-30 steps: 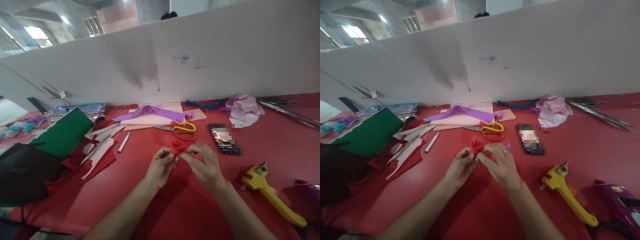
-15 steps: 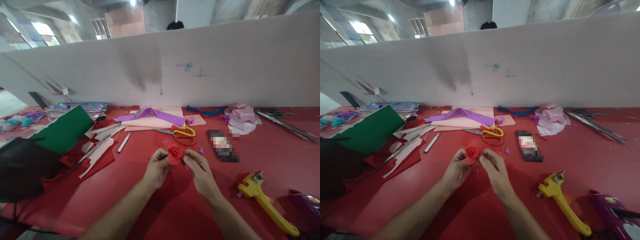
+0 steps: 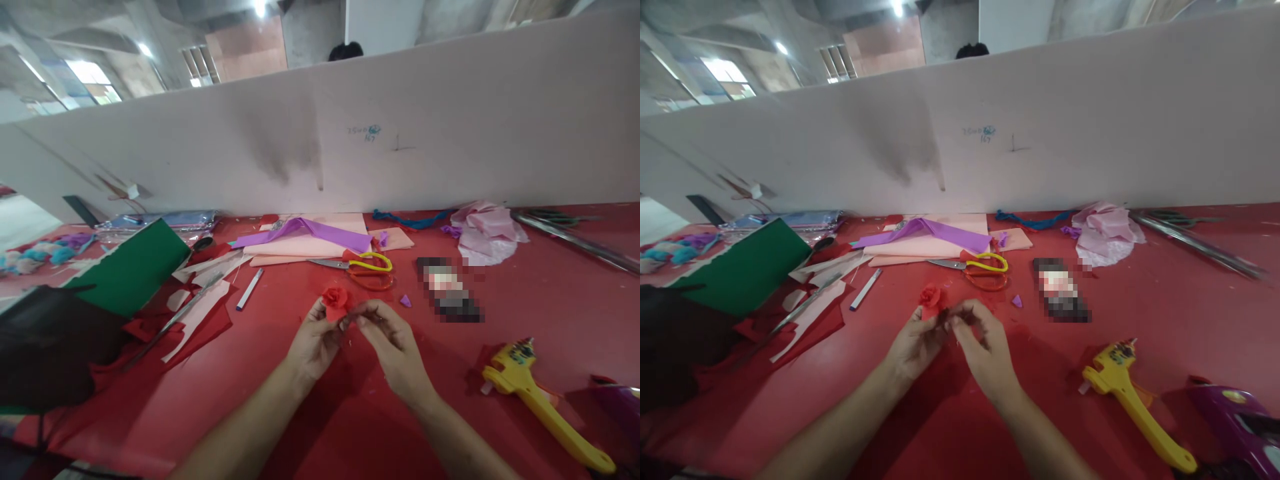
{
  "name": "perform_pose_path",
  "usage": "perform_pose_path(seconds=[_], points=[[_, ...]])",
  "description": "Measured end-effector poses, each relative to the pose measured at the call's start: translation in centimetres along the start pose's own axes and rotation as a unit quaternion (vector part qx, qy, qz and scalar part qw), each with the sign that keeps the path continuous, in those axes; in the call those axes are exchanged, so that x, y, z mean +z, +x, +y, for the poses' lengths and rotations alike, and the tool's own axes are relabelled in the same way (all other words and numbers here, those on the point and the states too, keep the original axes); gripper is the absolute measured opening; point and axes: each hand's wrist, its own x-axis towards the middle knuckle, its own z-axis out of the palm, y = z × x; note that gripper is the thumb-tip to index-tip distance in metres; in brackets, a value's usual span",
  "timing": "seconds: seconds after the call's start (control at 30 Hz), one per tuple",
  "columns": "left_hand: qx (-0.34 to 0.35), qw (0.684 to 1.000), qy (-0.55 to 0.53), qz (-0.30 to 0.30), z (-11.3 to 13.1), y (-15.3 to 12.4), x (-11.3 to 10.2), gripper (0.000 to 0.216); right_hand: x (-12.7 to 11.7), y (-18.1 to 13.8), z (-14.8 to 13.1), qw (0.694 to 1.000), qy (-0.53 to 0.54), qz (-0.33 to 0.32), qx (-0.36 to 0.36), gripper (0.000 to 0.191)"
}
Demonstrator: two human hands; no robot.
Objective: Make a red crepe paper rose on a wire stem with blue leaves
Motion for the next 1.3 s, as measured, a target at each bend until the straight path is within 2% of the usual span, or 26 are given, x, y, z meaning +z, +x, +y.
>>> perform_pose_path(seconds=[0.13, 0.3, 0.47, 0.67, 0.77, 0.93, 1.13, 1.3], points=[[-0.033, 0.999, -0.038, 0.016, -0.1, 0.1, -0.2, 0.032, 0.9, 0.0, 0.3, 0.996, -0.09, 0.019, -0.019, 0.01], [-0.066, 0.987, -0.093, 0.11, -0.4, 0.3, 0.1, 0.023, 1.3, 0.1, 1.0, 0.995, -0.084, 0.049, -0.015, 0.012], [-0.064, 0.982, -0.114, 0.133, -0.7, 0.1, 1.3, 0.015, 0.7, 0.4, 1.2, 0.993, -0.093, 0.064, -0.018, 0.012], [-0.074, 0.985, -0.081, 0.134, -1.0, 0.2, 2.5, 0.005, -0.3, 1.2, 1.3, 0.99, -0.105, 0.088, -0.022, 0.011], [-0.058, 0.989, -0.058, 0.12, -1.0, 0.6, 2.7, 0.01, -0.7, 1.4, 1.6, 0.991, -0.092, 0.092, -0.005, 0.015], [-0.06, 0.993, -0.058, 0.086, -1.1, 1.3, 1.8, 0.024, -0.5, 1.4, 1.9, 0.994, -0.071, 0.083, 0.009, 0.015], [-0.084, 0.992, -0.059, 0.076, -1.2, 1.7, 0.6, 0.023, -0.1, 1.1, 1.4, 0.992, -0.098, 0.077, 0.018, 0.013], [-0.07, 0.996, -0.011, 0.058, -1.3, 1.4, 0.5, 0.024, -0.2, 1.0, 1.2, 0.989, -0.119, 0.09, 0.02, 0.013]])
